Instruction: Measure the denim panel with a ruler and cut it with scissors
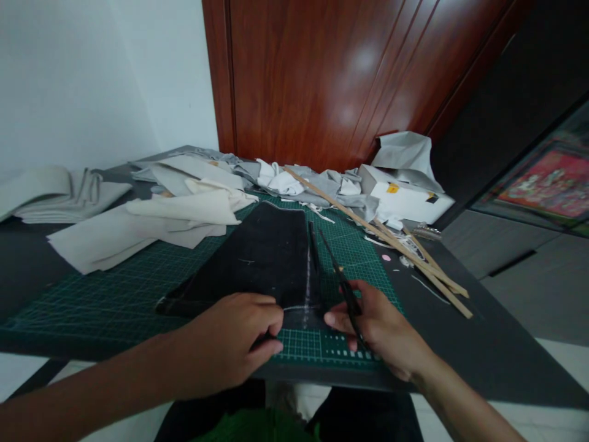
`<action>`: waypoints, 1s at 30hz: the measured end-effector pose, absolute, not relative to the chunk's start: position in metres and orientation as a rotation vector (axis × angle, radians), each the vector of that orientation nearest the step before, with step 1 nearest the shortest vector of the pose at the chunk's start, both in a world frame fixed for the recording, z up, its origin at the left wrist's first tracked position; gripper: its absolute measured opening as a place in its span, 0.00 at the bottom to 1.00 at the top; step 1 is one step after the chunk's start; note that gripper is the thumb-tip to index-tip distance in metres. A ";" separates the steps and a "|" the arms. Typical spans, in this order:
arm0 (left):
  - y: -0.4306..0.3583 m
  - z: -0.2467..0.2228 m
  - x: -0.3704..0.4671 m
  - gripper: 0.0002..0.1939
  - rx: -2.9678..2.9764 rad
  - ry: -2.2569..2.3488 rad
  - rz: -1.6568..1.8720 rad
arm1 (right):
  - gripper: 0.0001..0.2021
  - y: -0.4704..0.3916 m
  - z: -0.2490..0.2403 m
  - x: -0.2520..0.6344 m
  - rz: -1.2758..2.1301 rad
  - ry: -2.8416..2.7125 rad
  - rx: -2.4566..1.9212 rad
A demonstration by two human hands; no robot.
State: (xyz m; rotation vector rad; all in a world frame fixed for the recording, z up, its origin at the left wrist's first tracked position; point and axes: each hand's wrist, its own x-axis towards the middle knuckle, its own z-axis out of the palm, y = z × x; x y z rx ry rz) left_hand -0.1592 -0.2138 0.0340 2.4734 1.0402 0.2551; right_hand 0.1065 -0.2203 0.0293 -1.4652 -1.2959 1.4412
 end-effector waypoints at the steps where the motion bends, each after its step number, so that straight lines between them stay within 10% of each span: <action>1: -0.216 0.033 -0.159 0.04 2.488 1.048 0.284 | 0.29 -0.221 0.027 0.102 1.429 -1.290 -1.474; 8: -0.255 0.015 -0.145 0.04 1.834 1.022 0.660 | 0.26 -0.215 0.033 0.088 1.426 -1.157 -1.370; 13: -0.266 -0.009 -0.110 0.29 0.674 0.685 1.034 | 0.29 -0.198 0.052 0.084 1.489 -1.009 -1.178; 19: -0.240 0.008 -0.089 0.11 0.301 0.497 1.390 | 0.30 -0.193 0.059 0.080 1.529 -0.919 -1.091; 30: -0.218 0.015 -0.079 0.12 0.191 0.556 1.376 | 0.29 -0.197 0.046 0.086 1.562 -0.851 -1.086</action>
